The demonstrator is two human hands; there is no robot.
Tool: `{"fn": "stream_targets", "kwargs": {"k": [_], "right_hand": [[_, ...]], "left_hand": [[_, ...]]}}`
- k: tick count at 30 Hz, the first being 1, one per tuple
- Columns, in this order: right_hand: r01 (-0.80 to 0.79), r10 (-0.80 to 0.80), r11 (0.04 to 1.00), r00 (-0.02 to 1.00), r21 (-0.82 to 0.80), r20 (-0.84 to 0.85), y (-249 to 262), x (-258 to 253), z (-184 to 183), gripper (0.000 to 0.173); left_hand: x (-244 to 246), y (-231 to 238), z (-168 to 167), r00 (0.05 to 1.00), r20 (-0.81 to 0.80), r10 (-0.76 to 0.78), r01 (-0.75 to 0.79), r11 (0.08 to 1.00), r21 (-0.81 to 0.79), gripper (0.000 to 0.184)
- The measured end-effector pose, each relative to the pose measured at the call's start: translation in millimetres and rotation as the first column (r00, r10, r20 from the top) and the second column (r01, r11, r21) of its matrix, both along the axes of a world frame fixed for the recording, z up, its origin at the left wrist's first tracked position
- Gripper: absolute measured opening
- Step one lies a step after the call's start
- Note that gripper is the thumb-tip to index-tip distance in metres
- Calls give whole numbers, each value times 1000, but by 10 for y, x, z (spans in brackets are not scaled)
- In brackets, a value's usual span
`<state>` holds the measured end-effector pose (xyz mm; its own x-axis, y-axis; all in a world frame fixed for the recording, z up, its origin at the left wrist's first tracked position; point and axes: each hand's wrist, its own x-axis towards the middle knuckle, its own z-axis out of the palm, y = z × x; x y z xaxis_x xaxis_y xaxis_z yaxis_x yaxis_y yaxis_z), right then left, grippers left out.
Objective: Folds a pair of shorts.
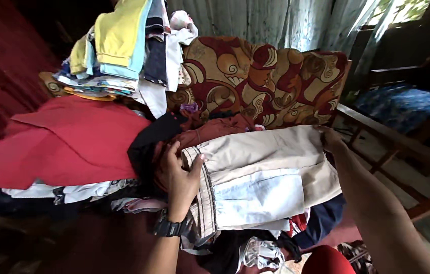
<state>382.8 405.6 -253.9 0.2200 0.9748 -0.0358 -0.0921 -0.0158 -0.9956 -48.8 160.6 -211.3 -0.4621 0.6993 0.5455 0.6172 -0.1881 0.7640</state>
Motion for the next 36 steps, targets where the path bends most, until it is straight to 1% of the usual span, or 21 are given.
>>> {"fn": "stream_targets", "kwargs": {"k": [2, 3, 5, 6, 8, 10, 12, 13, 15, 17, 19, 20, 21, 23, 24, 26, 28, 30, 32, 34, 36], "right_hand": [[17, -15, 999, 996, 28, -89, 16, 88, 13, 28], [42, -40, 998, 997, 37, -63, 35, 112, 13, 30], [99, -104, 994, 989, 49, 105, 37, 78, 36, 34], [90, -98, 995, 970, 45, 223, 16, 47, 51, 36], [2, 1, 1000, 902, -8, 432, -30, 0, 75, 45], [-35, 30, 999, 882, 0, 470, -99, -21, 51, 48], [-30, -18, 992, 923, 119, 385, -324, -15, 16, 47], [-29, -40, 981, 938, 191, 343, -525, -15, 4, 46], [-9, -83, 951, 956, 310, 282, -1100, -42, -70, 39], [40, -134, 929, 963, 369, 233, -1669, -63, -318, 27], [139, -194, 938, 970, 317, 148, -2086, -61, -628, 14], [196, -228, 946, 968, 259, 102, -2211, -50, -775, 13], [241, -252, 954, 967, 176, 40, -2291, -35, -897, 14], [287, -285, 958, 947, -5, -148, -2329, -5, -1060, 19], [284, -291, 957, 923, -66, -250, -2307, -1, -1118, 24], [266, -304, 953, 859, -148, -412, -2220, -7, -1242, 32], [270, -338, 940, 809, -208, -481, -2142, -30, -1340, 36], [266, -355, 933, 783, -241, -510, -2111, -46, -1342, 39], [232, -339, 937, 776, -260, -531, -2089, -26, -1304, 40], [227, -348, 933, 764, -278, -543, -2037, 13, -1263, 32], [274, -376, 925, 755, -262, -538, -1965, 36, -1173, 25]], "left_hand": [[-14, 63, -51, 999, -5, 43, -43, 998, 35, 66], [-29, 90, -71, 998, -7, 59, -59, 998, 26, 62], [-60, 151, -117, 992, -56, 116, -116, 993, -5, 57], [-72, 171, -129, 985, -101, 141, -146, 988, -41, 55], [-113, 202, -136, 957, -232, 176, -200, 976, -85, 54], [-129, 165, -70, 917, -360, 172, -224, 969, -107, 52], [-45, 74, 62, 876, -464, 134, -185, 981, -65, 50], [42, 32, 146, 854, -511, 101, -133, 991, -26, 50], [325, -22, 318, 804, -595, -6, 18, 1000, 15, 48], [728, 4, 436, 734, -660, -163, 179, 983, -44, 46], [1150, 142, 458, 615, -719, -324, 307, 938, -161, 42], [1359, 228, 452, 549, -726, -415, 333, 905, -266, 42], [1560, 323, 440, 486, -716, -501, 322, 864, -386, 43], [1902, 561, 386, 394, -675, -624, 210, 776, -595, 51], [2020, 697, 332, 389, -653, -649, 143, 743, -654, 60], [2089, 1016, 109, 440, -650, -619, 54, 741, -669, 87], [1997, 1314, -181, 492, -634, -597, 4, 730, -684, 110], [1918, 1456, -360, 505, -599, -621, -46, 674, -738, 118], [1947, 1473, -360, 499, -600, -625, -92, 651, -754, 123], [2018, 1429, -298, 496, -616, -612, -101, 664, -741, 125], [2112, 1326, -248, 497, -632, -594, -57, 705, -707, 123]]}}
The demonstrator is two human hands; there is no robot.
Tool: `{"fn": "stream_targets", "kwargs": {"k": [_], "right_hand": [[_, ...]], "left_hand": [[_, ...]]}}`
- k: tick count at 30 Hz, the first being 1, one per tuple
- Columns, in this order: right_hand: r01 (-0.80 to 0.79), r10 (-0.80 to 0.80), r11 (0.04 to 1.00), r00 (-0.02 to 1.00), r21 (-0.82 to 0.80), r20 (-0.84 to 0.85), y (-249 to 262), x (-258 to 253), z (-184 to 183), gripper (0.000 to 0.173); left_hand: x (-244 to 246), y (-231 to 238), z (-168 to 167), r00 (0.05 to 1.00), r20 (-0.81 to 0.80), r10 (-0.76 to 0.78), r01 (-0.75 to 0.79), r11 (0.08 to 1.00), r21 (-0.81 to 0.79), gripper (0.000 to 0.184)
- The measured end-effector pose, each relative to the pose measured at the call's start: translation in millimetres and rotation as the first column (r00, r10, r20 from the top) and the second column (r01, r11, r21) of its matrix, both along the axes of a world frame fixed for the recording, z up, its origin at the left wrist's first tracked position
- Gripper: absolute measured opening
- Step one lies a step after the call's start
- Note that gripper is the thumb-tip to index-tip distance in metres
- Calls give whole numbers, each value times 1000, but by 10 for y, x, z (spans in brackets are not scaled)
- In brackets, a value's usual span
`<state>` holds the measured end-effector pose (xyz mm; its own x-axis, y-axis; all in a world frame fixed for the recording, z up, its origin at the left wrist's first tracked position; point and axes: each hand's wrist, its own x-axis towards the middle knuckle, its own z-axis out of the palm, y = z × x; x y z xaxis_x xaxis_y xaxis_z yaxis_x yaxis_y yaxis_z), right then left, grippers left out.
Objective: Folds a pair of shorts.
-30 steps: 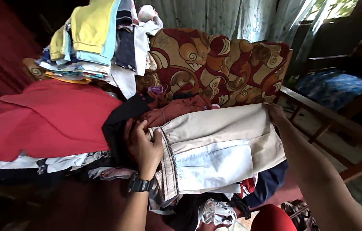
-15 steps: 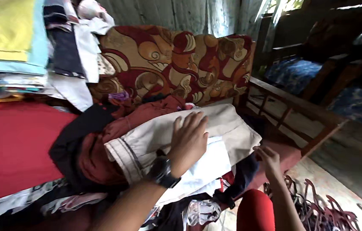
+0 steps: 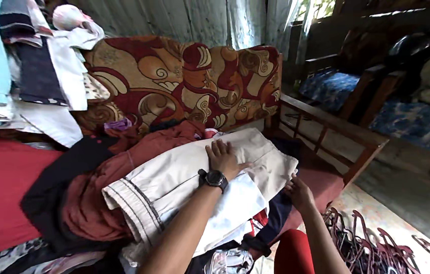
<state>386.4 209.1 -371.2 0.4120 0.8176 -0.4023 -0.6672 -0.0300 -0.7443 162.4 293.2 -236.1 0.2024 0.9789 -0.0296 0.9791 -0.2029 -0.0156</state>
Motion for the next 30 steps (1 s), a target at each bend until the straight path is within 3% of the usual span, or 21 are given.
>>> {"fn": "stream_targets", "kwargs": {"k": [3, 5, 8, 11, 13, 15, 18, 20, 22, 25, 28, 30], "right_hand": [[5, -4, 998, 1000, 60, -13, 144, 1, 82, 25], [-55, 59, 993, 998, 107, -33, 252, 8, 80, 33], [-103, 111, 983, 992, 150, -52, 329, 41, 94, 26], [-64, 67, 971, 998, 231, -2, 289, -24, 379, 21], [-73, 49, 935, 996, 347, 76, 167, -105, 582, 20], [-155, 74, 860, 980, 486, 182, 34, -184, 694, 27], [-423, 120, 662, 875, 618, 469, -191, -380, 780, 32], [-699, 98, 375, 684, 610, 723, -243, -546, 810, 30], [-828, 78, 225, 541, 514, 837, -314, -794, 780, 18], [-930, -28, 229, 288, 287, 957, -423, -1082, 611, 24], [-943, -92, 324, 44, 72, 995, -541, -1196, 534, 39], [-960, -37, 276, 36, 45, 999, -583, -1147, 541, 47]], "left_hand": [[203, -178, 9, 995, 42, -93, 92, 995, 39, 112], [286, -205, -71, 990, 41, -138, 139, 990, -22, 111], [196, -53, -375, 987, 46, -151, 156, 978, -138, 112], [68, -56, -279, 957, 248, -149, 185, 974, -129, 97], [-2, -250, -46, 826, 557, -90, 171, 981, -95, 81], [-118, -491, 167, 546, 837, -37, 167, 984, -66, 71], [-412, -816, 463, 275, 961, -22, 192, 981, -33, 68], [-622, -884, 492, 165, 984, 58, 161, 983, -85, 69], [-735, -945, 497, 93, 990, 108, 113, 987, -118, 64], [-809, -1055, 519, 145, 987, 67, -31, 998, -63, 73], [-882, -1036, 435, 452, 892, -21, -149, 984, 99, 103], [-914, -972, 422, 628, 777, -49, -223, 945, 239, 107]]}}
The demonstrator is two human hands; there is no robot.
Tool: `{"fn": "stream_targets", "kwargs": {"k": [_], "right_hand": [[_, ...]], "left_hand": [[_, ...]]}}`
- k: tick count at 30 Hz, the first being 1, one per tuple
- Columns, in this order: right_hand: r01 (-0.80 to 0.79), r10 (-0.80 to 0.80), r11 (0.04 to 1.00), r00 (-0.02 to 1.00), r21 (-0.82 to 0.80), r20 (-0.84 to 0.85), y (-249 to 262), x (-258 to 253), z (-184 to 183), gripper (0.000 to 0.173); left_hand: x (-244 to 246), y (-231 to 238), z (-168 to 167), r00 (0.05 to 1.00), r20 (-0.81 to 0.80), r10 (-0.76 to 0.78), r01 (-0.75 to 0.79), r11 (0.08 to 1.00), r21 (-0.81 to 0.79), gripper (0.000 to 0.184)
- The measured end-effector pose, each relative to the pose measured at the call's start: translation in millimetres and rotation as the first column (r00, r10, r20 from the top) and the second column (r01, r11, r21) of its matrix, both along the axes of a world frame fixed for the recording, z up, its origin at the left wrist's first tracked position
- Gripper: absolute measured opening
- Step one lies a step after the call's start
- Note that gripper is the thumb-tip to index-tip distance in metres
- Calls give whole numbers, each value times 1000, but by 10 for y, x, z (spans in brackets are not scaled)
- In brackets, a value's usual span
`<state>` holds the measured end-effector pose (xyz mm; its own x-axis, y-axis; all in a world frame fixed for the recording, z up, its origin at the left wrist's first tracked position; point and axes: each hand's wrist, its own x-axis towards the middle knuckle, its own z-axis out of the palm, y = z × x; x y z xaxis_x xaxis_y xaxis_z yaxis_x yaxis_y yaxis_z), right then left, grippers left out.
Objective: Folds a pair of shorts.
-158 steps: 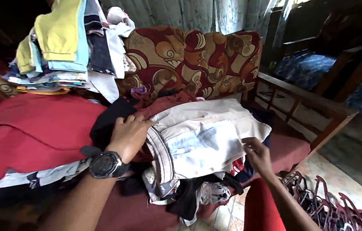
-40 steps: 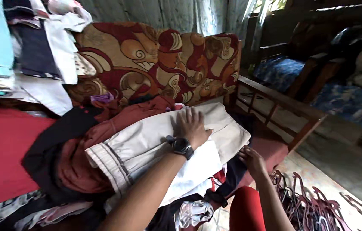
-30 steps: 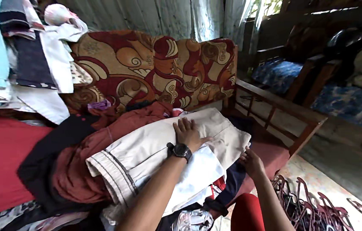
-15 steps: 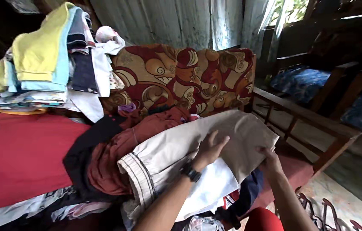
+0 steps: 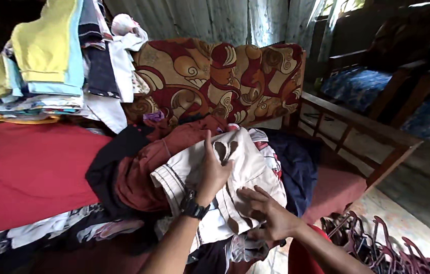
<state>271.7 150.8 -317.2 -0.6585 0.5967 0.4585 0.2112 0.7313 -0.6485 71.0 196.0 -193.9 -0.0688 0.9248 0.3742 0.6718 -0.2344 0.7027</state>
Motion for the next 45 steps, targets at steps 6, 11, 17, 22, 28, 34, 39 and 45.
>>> {"fn": "stream_targets", "kwargs": {"k": [6, 11, 17, 22, 28, 34, 39, 45], "right_hand": [[391, -359, 919, 885, 52, -296, 177, 3, 83, 55], [530, -544, 838, 830, 131, 123, 462, -303, -213, 72], [649, -669, 743, 716, -163, -199, 539, -98, -288, 54], [597, -748, 552, 663, -582, -28, 567, 245, 7, 51], [13, -480, 567, 818, -824, -317, 479, 529, 68, 59], [-197, -408, 708, 670, -679, -620, 128, 319, 124, 54], [-245, -79, 883, 763, -401, -642, -407, -258, 739, 88], [-228, 139, 883, 962, -410, -236, -586, -1505, 944, 102]], "left_hand": [[305, -300, -140, 864, -501, 50, 198, 881, 430, 40], [312, -103, -267, 692, -708, -142, 87, 990, -113, 83], [113, 542, -391, 720, -691, -63, -49, 989, -140, 116], [197, 710, -411, 717, -692, -82, -22, 990, -140, 112], [189, -113, -392, 793, -606, -59, 38, 998, -48, 66], [-213, -1080, -587, 972, -103, -211, 220, 972, 79, 74], [-825, -1272, -615, 724, 573, -384, 334, 922, 196, 103], [-1087, -1462, -613, 401, 857, -322, 94, 946, 311, 93]]}}
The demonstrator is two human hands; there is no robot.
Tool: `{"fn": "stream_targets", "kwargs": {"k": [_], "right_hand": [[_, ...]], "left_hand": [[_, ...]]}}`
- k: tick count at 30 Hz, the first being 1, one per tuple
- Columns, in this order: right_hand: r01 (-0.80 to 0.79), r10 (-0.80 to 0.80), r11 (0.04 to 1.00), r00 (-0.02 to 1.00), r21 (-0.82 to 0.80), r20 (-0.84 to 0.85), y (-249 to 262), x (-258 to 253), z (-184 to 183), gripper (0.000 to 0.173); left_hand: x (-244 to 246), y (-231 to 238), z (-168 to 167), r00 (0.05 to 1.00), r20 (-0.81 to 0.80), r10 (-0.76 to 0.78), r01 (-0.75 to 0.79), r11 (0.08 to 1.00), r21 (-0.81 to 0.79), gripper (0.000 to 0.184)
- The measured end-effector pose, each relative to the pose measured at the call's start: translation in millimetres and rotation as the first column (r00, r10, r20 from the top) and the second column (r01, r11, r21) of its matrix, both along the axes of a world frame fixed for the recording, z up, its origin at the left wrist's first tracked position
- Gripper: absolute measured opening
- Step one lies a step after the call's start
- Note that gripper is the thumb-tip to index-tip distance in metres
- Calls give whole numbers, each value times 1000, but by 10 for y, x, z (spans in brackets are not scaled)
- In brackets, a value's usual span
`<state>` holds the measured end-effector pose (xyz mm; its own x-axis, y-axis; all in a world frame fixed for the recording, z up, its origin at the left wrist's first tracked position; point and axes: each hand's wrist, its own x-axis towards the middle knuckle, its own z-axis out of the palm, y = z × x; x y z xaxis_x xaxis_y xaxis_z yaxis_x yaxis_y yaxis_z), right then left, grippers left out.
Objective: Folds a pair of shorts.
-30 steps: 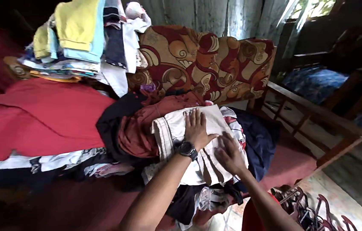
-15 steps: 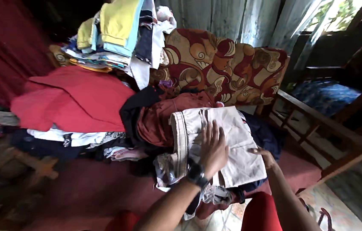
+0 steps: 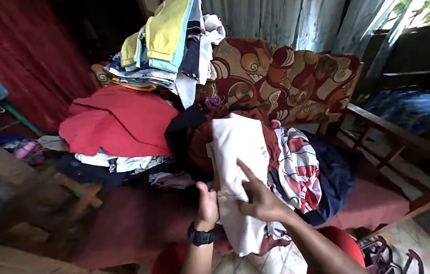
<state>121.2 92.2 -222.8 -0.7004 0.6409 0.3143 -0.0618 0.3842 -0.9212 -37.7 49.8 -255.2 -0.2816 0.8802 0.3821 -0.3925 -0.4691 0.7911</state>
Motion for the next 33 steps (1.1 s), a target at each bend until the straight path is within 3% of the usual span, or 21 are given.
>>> {"fn": "stream_targets", "kwargs": {"k": [2, 4, 6, 8, 10, 13, 15, 17, 19, 20, 23, 26, 28, 30, 31, 33], "right_hand": [[20, -17, 999, 997, -27, 78, -6, -197, -61, 103], [26, -27, 1000, 998, -15, -62, -34, -138, -11, 92], [75, -74, 997, 971, -4, -228, -8, 162, 40, 80], [185, -182, 982, 923, -24, -338, 91, 638, 66, 72], [287, -283, 957, 895, -39, -346, 278, 1190, 104, 67], [456, -470, 882, 850, -115, -236, 629, 1846, 28, 59], [628, -636, 764, 772, -150, -5, 854, 2091, -153, 58], [773, -739, 632, 624, -59, 254, 1029, 2202, -418, 55], [815, -780, 567, 482, 124, 399, 1010, 2157, -626, 55], [814, -810, 546, 451, 200, 376, 922, 2084, -703, 54], [806, -858, 501, 509, 316, 61, 607, 1785, -924, 54], [771, -843, 505, 537, 388, 31, 483, 1469, -1079, 85], [753, -850, 521, 500, 401, 167, 575, 1352, -1102, 93], [752, -830, 549, 440, 364, 342, 703, 1349, -1039, 84], [759, -815, 561, 435, 330, 383, 764, 1395, -1010, 77], [796, -812, 566, 493, 216, 312, 880, 1566, -976, 63]], "left_hand": [[24, -14, 6, 992, 18, 125, -123, 989, -81, 84], [2, 23, -13, 985, -9, 171, -171, 979, -107, 76], [71, 37, 23, 995, -36, 96, -100, 987, -128, 69], [188, 79, 44, 976, -212, -56, 26, 990, -141, 62], [359, 285, 76, 888, -430, -164, 133, 986, -102, 66], [749, 730, 130, 704, -702, -106, 176, 984, 28, 70], [1003, 1003, 155, 509, -855, -103, 115, 992, -50, 69], [1207, 1241, 130, 352, -916, -192, 55, 981, -185, 69], [1320, 1430, 25, 357, -893, -273, 57, 961, -271, 65], [1345, 1489, -33, 394, -873, -286, 54, 956, -288, 62], [1366, 1525, -83, 502, -822, -269, 57, 959, -279, 55], [1383, 1332, 72, 536, -820, -202, 39, 976, -215, 47], [1399, 1086, 258, 436, -899, -33, -63, 996, -67, 42], [1396, 909, 375, 261, -951, 164, -179, 977, 119, 38], [1366, 886, 398, 152, -969, 196, -214, 963, 161, 42], [1246, 982, 359, -71, -991, 114, -266, 955, 129, 67]]}}
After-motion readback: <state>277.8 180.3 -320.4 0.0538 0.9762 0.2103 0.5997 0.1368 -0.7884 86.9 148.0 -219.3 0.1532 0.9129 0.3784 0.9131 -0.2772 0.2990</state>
